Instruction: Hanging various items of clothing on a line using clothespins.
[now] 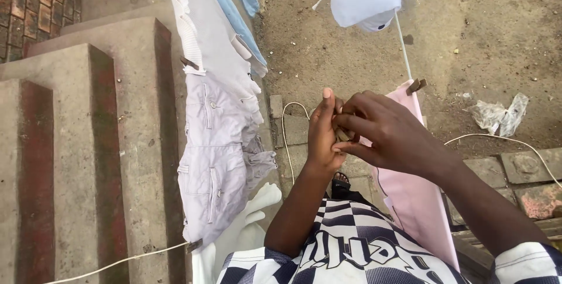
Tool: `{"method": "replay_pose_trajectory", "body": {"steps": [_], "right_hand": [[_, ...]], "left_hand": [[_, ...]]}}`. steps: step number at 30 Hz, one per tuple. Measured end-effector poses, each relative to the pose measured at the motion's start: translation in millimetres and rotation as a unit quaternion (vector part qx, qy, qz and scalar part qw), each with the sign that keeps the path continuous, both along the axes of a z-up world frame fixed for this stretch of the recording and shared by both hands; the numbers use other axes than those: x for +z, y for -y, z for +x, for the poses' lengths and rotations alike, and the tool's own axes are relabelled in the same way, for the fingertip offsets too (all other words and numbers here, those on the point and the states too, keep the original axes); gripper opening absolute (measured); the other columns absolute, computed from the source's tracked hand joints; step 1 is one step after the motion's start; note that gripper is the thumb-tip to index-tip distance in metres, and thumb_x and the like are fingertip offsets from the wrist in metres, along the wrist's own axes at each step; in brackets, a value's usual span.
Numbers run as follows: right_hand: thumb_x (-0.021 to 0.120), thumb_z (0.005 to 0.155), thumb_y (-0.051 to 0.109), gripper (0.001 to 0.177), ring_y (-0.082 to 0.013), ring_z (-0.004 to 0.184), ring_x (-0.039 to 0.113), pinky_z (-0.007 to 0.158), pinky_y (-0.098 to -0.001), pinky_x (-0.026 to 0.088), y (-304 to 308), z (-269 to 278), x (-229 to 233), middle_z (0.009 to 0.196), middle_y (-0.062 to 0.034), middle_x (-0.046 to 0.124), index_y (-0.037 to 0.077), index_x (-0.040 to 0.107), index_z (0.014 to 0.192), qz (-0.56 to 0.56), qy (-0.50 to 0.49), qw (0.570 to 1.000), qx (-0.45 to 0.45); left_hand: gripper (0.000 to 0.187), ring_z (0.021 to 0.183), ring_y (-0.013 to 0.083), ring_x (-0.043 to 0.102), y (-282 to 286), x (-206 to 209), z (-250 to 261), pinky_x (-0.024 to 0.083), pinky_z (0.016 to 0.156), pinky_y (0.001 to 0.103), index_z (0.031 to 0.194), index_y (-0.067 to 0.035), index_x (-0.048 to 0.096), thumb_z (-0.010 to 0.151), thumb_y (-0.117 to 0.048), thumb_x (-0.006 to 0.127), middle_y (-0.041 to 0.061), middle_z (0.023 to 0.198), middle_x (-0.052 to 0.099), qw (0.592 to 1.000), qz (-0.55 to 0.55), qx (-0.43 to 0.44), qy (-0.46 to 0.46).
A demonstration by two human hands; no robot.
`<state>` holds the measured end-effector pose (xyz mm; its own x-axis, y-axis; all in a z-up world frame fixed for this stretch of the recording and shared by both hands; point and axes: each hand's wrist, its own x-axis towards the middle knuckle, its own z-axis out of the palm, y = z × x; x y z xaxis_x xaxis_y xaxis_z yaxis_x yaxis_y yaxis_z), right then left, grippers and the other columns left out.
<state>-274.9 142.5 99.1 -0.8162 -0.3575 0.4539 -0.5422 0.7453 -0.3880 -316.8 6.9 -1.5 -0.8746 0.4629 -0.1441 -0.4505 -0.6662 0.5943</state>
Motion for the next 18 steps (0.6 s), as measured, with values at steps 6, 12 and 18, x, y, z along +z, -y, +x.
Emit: {"method": "replay_pose_trajectory", "body": {"steps": [6, 12, 18], "right_hand": [[0.078, 0.080, 0.028, 0.035, -0.0258, 0.092, 0.069, 0.075, -0.0408, 0.057, -14, -2, -23, 0.107, -0.0100, 0.069, 0.006, 0.074, 0.107, -0.011, 0.003, 0.996, 0.089], [0.077, 0.087, 0.018, 0.024, -0.0233, 0.084, 0.069, 0.070, -0.0390, 0.055, -48, -7, -22, 0.095, -0.0091, 0.072, 0.004, 0.076, 0.107, -0.020, 0.062, 0.998, 0.015], [0.064, 0.120, 0.029, 0.046, -0.0106, 0.052, 0.060, 0.045, -0.0246, 0.045, -141, -63, -33, 0.063, -0.0067, 0.061, 0.002, 0.064, 0.083, -0.248, -0.057, 0.952, -0.171]], "left_hand": [[0.051, 0.055, 0.0063, 0.053, -7, -12, 3, 0.040, 0.041, 0.021, 0.086, -0.012, 0.048, 0.108, -0.059, 0.051, -0.001, 0.074, 0.053, 0.996, 0.029, 0.017, 0.083], [0.056, 0.045, 0.0084, 0.052, -28, -7, -12, 0.041, 0.037, 0.024, 0.084, -0.012, 0.050, 0.100, -0.065, 0.046, 0.000, 0.067, 0.052, 0.997, 0.008, -0.040, 0.058], [0.024, 0.056, 0.0083, 0.051, -74, -40, -91, 0.046, 0.044, 0.029, 0.106, -0.004, 0.059, 0.100, -0.020, 0.075, -0.001, 0.080, 0.056, 0.981, -0.149, 0.067, -0.104]]}}
